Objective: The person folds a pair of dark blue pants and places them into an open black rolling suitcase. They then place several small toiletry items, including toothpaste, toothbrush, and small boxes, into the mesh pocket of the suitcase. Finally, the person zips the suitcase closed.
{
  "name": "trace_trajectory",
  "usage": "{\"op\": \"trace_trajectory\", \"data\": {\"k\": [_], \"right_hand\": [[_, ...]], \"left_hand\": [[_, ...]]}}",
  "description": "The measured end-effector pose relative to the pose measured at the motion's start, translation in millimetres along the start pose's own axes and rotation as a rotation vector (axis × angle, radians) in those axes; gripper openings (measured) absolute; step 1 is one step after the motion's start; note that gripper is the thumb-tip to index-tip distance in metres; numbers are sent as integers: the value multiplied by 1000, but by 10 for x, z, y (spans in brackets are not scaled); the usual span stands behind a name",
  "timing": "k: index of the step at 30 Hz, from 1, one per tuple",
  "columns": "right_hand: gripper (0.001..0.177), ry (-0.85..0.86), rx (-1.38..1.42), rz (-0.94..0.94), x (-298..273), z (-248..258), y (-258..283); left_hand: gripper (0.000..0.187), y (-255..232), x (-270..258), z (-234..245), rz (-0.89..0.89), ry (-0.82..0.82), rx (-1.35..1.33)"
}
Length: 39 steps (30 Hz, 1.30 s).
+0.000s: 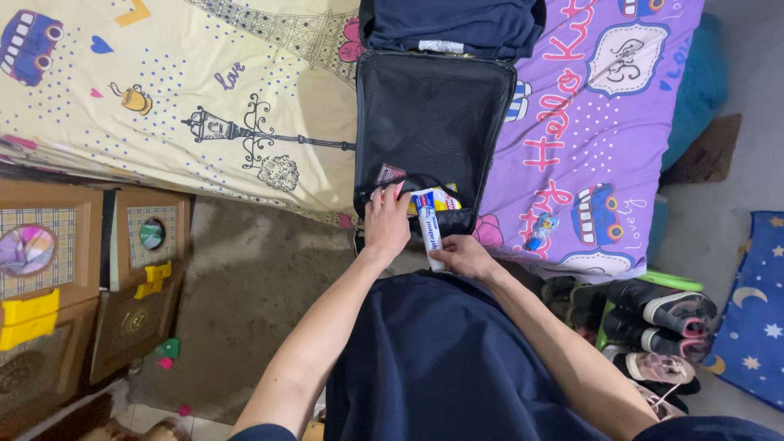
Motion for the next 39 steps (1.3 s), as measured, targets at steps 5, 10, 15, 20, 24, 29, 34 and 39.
{"op": "trace_trajectory", "data": {"k": [5, 10, 15, 20, 24, 29, 34, 39], "right_hand": [[44, -14, 81, 19, 59, -142, -159], [45, -109, 1, 36, 141, -263, -150], [45, -219, 46, 19, 231, -369, -88], [42, -278, 131, 138, 520, -464, -32], [40, -326, 221, 274, 758, -485, 74], [37, -429, 362, 323, 996, -508, 304], [34, -594, 361, 307, 1099, -553, 405], [35, -760, 182, 284, 1162, -597, 417]], "left_hand": [[49, 170, 363, 35, -338, 49, 478], [52, 270, 558, -100, -362, 94, 566], [62, 350, 564, -14, -421, 19, 493], [71, 468, 507, 174, -495, 117, 312], [71, 539, 526, 266, -533, 133, 255], [72, 576, 556, 288, -561, 173, 237], [72, 575, 591, 279, -571, 190, 262], [72, 564, 617, 271, -573, 207, 298]]}}
Point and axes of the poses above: each hand's wrist, its own x-axis towards the middle knuckle, its own z-axis out of the back of the hand, y = z × x, the point moved 2 cm from there along x, towards the middle knuckle, and after that the axes turned 11 degrees about x, right-handed, at the moved point
